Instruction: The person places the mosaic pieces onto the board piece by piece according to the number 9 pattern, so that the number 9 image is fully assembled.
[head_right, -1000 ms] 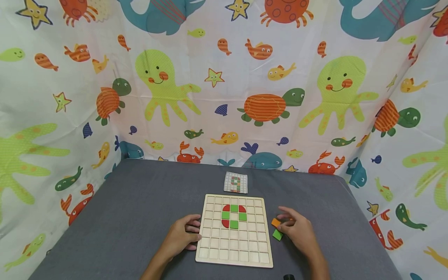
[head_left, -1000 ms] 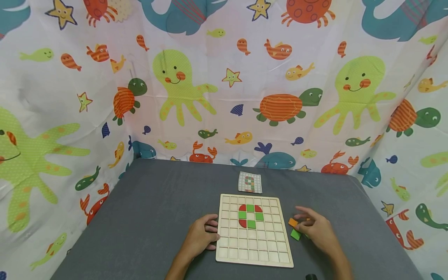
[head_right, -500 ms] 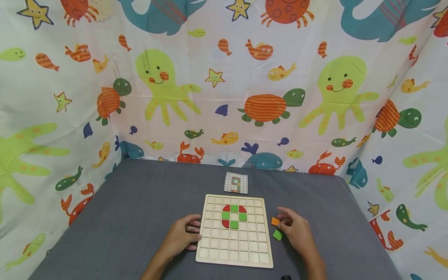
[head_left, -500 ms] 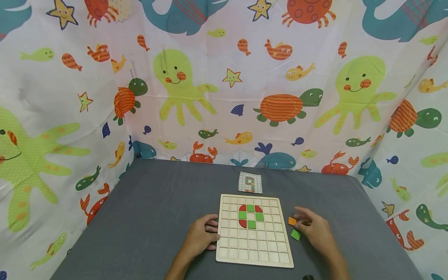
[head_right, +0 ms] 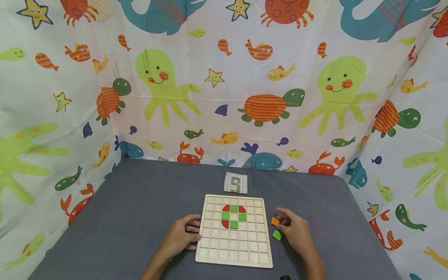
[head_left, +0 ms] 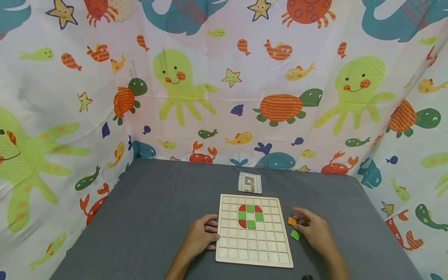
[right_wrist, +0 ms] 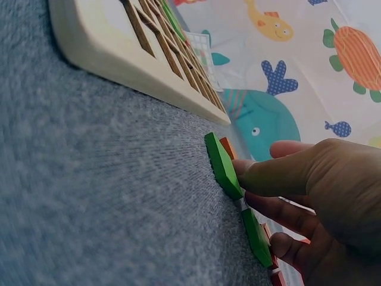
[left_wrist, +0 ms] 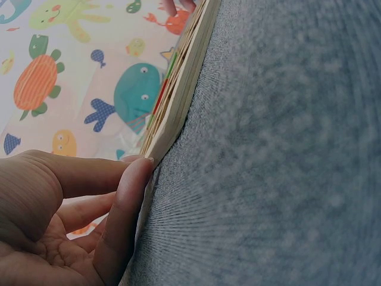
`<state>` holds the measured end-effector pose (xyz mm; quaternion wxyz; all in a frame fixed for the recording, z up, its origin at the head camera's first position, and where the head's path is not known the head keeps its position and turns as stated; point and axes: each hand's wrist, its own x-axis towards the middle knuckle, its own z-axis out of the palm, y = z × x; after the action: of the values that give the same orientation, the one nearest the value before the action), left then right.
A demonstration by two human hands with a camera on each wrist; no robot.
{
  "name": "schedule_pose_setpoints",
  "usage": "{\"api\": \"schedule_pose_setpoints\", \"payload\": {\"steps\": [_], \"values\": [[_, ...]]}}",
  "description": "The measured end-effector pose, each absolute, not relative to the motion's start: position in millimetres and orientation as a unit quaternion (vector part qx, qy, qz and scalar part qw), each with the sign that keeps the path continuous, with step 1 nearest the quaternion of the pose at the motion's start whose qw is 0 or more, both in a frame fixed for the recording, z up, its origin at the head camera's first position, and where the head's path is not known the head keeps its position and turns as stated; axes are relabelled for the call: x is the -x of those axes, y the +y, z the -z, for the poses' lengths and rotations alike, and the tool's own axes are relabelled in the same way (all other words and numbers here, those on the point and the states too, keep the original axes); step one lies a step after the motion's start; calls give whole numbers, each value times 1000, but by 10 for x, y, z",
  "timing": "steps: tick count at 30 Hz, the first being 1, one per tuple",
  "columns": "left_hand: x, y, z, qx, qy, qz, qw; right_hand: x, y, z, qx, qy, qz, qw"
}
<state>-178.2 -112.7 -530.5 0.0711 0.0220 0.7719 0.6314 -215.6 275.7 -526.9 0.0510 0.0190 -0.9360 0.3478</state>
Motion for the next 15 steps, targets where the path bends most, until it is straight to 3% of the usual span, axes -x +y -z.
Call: {"api": "schedule_pose_setpoints", "payload": {"steps": [15], "values": [[1797,-1118,5324,-15,781,-620,71,2146,2713,5221,-39,-930,-355,83]]}}
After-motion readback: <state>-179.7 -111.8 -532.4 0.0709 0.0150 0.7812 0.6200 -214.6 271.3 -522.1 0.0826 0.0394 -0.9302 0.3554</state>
